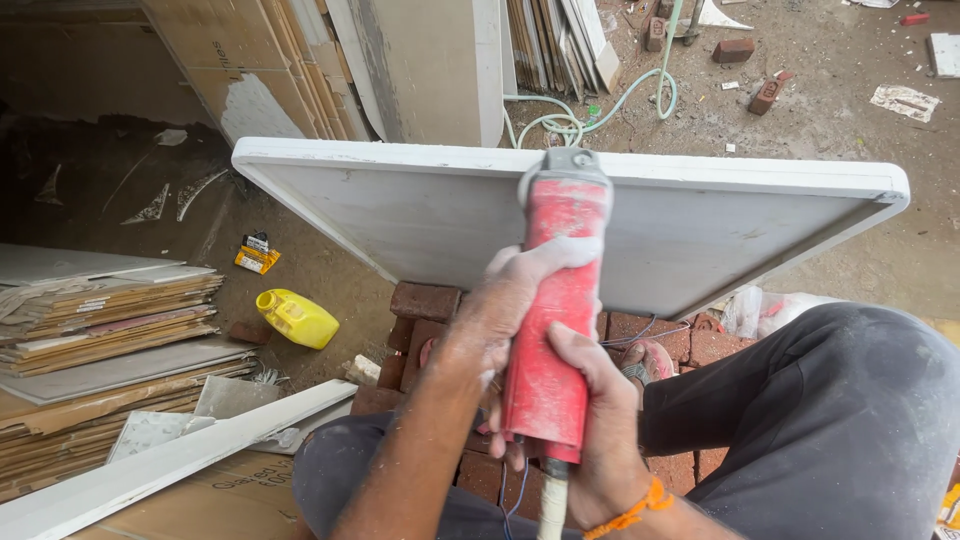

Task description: The person uses a red angle grinder to smooth the edge of a white panel, pausing to feel the edge by hand before resuming the grinding.

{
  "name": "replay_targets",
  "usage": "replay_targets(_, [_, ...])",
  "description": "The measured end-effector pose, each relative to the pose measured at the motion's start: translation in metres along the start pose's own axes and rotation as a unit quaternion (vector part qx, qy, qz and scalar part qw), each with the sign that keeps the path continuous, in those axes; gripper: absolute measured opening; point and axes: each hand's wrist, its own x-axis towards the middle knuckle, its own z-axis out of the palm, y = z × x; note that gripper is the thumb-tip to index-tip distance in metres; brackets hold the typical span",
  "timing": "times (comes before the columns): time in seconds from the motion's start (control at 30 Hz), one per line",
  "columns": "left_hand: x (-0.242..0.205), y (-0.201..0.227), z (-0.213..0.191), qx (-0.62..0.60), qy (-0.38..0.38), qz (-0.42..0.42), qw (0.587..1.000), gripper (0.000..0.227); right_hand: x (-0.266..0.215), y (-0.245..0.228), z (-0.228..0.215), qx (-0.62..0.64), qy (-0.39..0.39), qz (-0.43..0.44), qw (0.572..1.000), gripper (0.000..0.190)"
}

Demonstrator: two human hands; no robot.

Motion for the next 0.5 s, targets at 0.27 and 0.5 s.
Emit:
replay_targets(0.27, [0.027,-0.022,0.036,0.048,-0.058,0.012,0.997,0.043,-0.015,-0.015,-0.021,-0.023,-0.013,-0.106,0.994,0.054])
replay_targets(0.5, [-0.005,0.021,-0.029,-0.001,0.065,-0.029,0.997,0.045,0.02,0.005,0.028,-0.017,-0.046,0.006,0.999,0.044])
